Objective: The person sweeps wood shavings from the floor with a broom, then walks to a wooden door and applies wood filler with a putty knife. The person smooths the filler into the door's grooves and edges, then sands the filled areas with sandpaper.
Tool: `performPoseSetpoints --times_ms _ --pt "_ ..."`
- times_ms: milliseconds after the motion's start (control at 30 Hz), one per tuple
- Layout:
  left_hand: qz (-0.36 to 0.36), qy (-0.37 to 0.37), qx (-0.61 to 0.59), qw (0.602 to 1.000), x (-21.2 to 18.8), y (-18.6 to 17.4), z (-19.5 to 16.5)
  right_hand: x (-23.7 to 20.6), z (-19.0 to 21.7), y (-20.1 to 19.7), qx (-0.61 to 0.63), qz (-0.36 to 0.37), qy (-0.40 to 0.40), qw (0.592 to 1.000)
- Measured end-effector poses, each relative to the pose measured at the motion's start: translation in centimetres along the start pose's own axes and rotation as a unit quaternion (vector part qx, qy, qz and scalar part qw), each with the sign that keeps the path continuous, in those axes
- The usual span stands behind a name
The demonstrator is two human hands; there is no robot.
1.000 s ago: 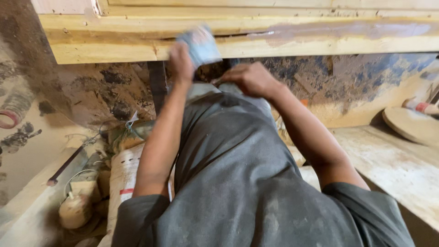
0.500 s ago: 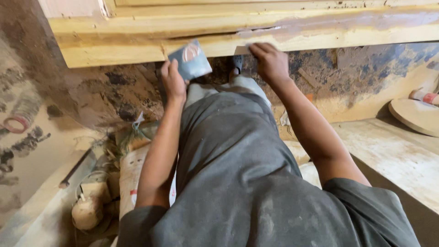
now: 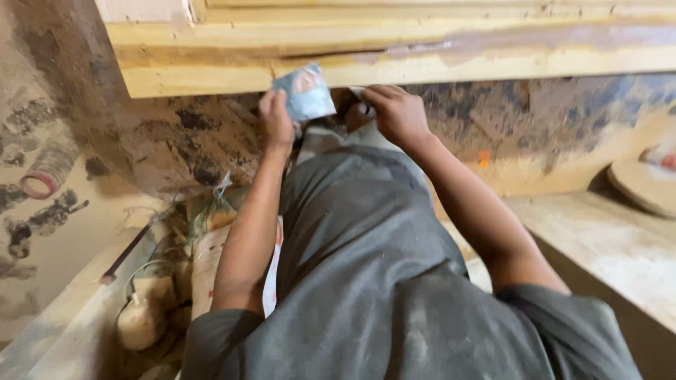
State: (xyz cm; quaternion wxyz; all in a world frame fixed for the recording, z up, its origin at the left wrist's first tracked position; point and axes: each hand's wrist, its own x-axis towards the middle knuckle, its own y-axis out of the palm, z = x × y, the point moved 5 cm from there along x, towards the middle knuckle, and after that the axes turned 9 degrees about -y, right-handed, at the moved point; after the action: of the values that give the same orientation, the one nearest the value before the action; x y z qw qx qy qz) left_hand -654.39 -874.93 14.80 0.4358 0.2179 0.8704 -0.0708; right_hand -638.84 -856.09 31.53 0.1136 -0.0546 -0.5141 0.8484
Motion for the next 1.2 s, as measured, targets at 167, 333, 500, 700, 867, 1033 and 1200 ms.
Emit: performPoseSetpoints --times_ms 167,333,500,700,867,1033,1200 --pt "0.171 0.221 0.097 0.955 -1.1 3.8 -3.3 1.7 -0.8 -4.0 0.109 -0.037 -0.025 0.993" --pt "0.163 0.289 0.264 0.906 -1.9 5.8 -5.4 4.3 0.9 -4.5 0.097 0.02 -0.069 0.993" --pt "0.178 0.295 0.257 0.903 -2.3 6.6 -6.0 3.3 2.8 -3.6 0.141 0.033 -0.106 0.984" --pt "0.011 0.02 0.014 1.0 0.6 4.0 -6.1 2.8 1.9 -1.0 0.09 0.153 -0.191 0.965" --pt "0.053 0.211 -0.031 0.976 1.3 1.8 -10.2 4.4 -3.3 0.7 -0.07 0.056 -0.086 0.992" --pt "0.017 0.127 -0.007 0.992 0.0 0.3 -6.7 1.9 -6.8 3.0 -0.193 -0.011 -0.069 0.979" --pt "-0.002 0.045 -0.06 0.997 -1.7 -0.7 -2.0 -1.3 -8.2 4.3 -0.069 0.063 -0.004 0.996"
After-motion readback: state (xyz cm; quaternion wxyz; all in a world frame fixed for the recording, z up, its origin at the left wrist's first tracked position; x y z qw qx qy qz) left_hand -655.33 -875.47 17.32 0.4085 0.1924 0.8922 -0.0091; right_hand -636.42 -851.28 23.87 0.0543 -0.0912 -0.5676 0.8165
